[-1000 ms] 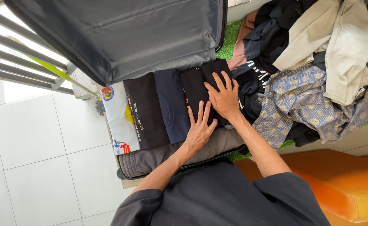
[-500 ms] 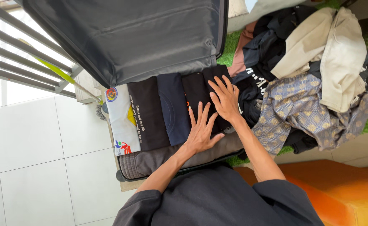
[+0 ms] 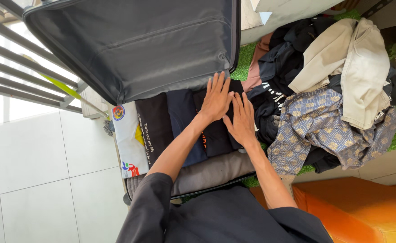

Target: The person packs a suitcase by rolling and folding garments, then placing them into the open compartment.

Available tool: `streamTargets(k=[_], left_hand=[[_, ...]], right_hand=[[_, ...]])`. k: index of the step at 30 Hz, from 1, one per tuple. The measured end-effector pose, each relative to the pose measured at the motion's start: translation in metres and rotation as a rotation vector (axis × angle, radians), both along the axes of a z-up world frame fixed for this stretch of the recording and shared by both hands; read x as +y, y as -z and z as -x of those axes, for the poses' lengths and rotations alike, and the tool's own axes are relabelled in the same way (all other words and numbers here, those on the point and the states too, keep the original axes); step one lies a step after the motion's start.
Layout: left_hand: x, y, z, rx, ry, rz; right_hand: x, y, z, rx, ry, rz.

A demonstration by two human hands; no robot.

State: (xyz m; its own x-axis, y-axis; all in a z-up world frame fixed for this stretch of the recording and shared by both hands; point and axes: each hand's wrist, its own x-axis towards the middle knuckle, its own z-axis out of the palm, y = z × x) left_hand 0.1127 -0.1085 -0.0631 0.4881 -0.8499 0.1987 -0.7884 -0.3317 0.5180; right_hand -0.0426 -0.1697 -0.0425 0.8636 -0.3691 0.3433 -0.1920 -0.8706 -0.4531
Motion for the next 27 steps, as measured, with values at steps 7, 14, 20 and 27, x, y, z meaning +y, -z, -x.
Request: streamTargets(k=[7, 14, 20, 27], left_hand=[[-0.057, -0.004, 0.035, -0.047, 0.003, -0.248], [-0.055, -0.004, 0.039, -0.042, -0.083, -0.253], [-0.043, -0.005, 0.039, -0.040, -0.124, -0.206], [-0.049, -0.003, 0.042, -0.098, -0.191, -0.222]], right_hand=[[0.025, 0.001, 0.024, 0.028, 0.109, -0.017], [0.030, 0.008, 0.039, 0.200, 0.195, -0.103], [0.036, 0.020, 0.042, 0.014, 0.173, -0.108], [0.033, 0.030, 0.042, 0.017, 0.180, -0.146]])
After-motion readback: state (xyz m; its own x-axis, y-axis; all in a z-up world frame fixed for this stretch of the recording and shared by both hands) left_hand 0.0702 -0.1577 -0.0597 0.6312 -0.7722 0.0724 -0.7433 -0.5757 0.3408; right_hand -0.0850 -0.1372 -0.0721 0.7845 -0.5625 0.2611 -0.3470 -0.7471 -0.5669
